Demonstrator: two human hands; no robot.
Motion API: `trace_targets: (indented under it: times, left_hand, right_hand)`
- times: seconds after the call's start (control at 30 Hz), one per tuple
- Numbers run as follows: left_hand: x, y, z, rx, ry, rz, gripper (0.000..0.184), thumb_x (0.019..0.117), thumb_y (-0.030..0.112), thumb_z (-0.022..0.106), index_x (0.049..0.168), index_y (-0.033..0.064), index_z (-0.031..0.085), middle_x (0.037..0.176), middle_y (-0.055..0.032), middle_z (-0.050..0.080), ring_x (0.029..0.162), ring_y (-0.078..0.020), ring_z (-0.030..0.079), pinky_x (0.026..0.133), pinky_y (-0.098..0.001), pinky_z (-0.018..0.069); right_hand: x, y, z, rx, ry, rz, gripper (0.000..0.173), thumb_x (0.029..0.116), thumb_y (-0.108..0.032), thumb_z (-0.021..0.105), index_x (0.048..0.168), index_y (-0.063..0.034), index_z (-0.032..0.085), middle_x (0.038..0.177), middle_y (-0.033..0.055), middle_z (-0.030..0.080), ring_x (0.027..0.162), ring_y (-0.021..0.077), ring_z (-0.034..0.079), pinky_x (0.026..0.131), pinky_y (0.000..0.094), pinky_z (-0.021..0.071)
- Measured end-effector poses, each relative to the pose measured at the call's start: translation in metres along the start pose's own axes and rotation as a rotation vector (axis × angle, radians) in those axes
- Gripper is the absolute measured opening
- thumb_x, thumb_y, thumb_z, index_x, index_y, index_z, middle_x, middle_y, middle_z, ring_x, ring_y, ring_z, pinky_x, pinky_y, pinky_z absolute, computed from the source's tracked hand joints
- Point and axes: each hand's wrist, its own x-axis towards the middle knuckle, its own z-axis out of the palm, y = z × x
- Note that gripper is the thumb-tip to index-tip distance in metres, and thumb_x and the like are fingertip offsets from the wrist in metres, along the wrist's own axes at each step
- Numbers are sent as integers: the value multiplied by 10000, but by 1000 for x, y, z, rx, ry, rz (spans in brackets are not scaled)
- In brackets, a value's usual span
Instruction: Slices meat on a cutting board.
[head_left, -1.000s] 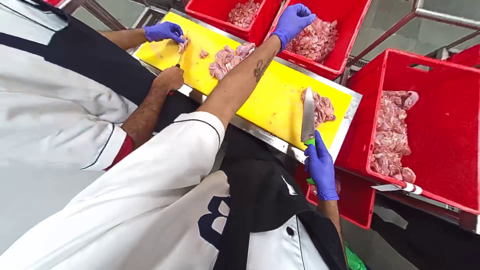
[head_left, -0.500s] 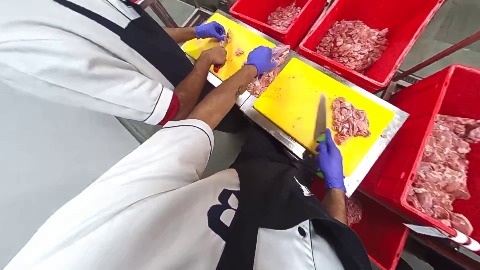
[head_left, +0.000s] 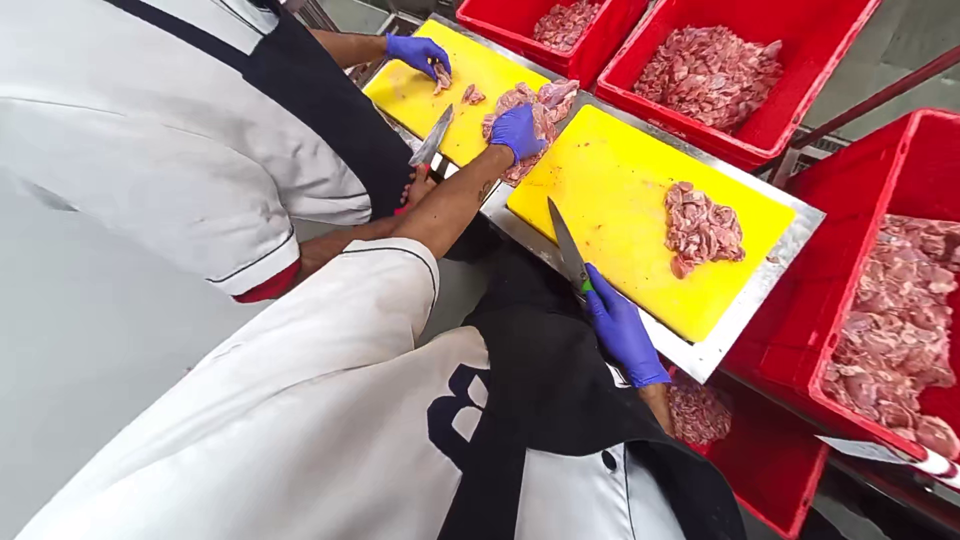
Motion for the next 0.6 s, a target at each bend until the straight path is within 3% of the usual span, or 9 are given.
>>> trace_targets:
  times: [0.1, 0.3, 0.43, 0.53, 0.6]
  left_hand:
    - [19, -2, -9, -18, 55, 55, 625, 882, 527, 673, 1325, 87, 634, 1305, -176, 667, 1249, -368, 626, 996, -617, 516]
    - [96, 7, -23, -74, 42, 129, 524, 945, 416, 642, 1402, 159, 625, 1410, -157, 622, 1391, -401, 498, 1101, -642, 423]
    - [123, 27, -6, 64, -47, 192, 501, 920, 434, 678, 1281, 87, 697, 1390, -244, 597, 1375, -453, 487, 1105, -672, 402]
    - [121, 40, -8, 114, -128, 183, 472, 882, 379, 675, 1209, 40, 716, 1267, -251, 671, 1268, -453, 590, 1027, -678, 473]
    - [127, 36, -15, 48, -190, 193, 486, 921, 385, 649, 1227, 9, 691, 1265, -254, 671, 1241, -442, 615, 1005, -685, 481]
  right_hand:
    - [-4, 5, -4, 2, 44, 14, 496, 1102, -351, 376, 1591, -278, 405, 939, 66, 717, 718, 173, 658, 703, 440, 574]
    - [-24, 12, -15, -9, 113, 103, 493, 1090, -380, 422, 1576, -303, 433, 938, 62, 728, 709, 181, 664, 690, 470, 578]
    - [-37, 9, -4, 4, 138, 148, 499, 1082, -378, 440, 1575, -305, 434, 1002, 64, 753, 768, 179, 708, 735, 478, 596]
    - [-44, 9, 8, 43, 139, 173, 510, 1081, -377, 438, 1581, -281, 427, 1146, 62, 751, 926, 180, 735, 846, 483, 594]
    - [-46, 8, 12, 67, 128, 182, 511, 1083, -376, 440, 1584, -276, 422, 1201, 61, 739, 983, 182, 731, 888, 488, 582]
